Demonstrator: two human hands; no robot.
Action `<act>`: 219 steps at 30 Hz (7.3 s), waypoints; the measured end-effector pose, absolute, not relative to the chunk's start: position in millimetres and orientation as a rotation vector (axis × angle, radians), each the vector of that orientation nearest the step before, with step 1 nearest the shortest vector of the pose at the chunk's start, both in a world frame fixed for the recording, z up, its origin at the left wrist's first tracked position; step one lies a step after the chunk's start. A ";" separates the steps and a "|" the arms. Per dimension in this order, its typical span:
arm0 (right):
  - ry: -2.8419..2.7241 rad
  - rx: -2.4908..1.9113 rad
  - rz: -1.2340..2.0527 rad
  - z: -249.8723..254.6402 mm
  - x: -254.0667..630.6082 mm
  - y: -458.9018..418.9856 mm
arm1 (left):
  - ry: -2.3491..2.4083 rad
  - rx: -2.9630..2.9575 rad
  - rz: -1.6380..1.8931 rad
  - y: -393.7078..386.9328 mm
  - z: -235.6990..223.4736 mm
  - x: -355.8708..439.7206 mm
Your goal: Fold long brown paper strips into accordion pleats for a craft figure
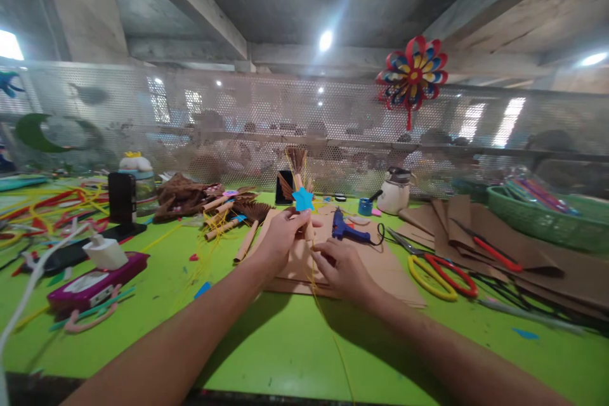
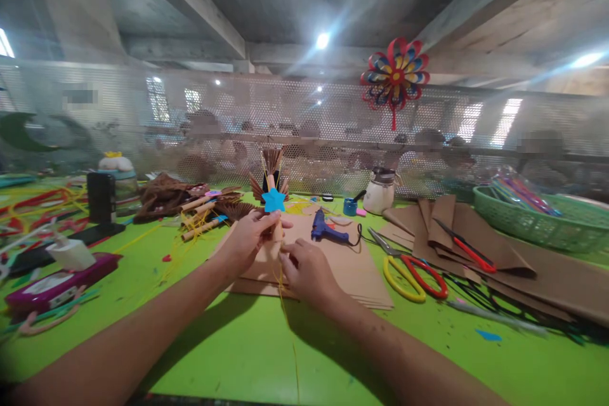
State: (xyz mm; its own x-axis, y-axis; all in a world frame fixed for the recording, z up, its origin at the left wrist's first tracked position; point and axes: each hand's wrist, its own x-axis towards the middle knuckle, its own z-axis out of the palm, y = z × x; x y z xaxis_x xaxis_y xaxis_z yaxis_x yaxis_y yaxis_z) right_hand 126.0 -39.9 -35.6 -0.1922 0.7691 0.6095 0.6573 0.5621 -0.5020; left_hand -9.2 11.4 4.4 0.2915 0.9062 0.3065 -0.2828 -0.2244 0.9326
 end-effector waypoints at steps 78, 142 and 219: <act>-1.703 -1.271 0.365 -33.2 152.2 -17.7 | 0.525 1.193 0.959 8.7 15.7 -12.3; -1.475 -0.980 0.966 -49.8 107.9 -38.0 | 0.463 1.070 1.057 -1.8 4.7 -0.5; -1.720 -1.067 0.757 -63.3 102.5 -39.0 | 0.672 1.202 1.107 10.3 -19.4 6.2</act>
State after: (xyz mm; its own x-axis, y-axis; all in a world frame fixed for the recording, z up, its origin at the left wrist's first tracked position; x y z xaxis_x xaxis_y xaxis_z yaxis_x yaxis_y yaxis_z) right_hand 102.5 -39.0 -63.3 -0.1774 0.9027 0.3921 0.3207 0.4297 -0.8441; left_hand 6.2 10.3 -19.4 0.3584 0.9236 0.1362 -0.3056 -0.0218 0.9519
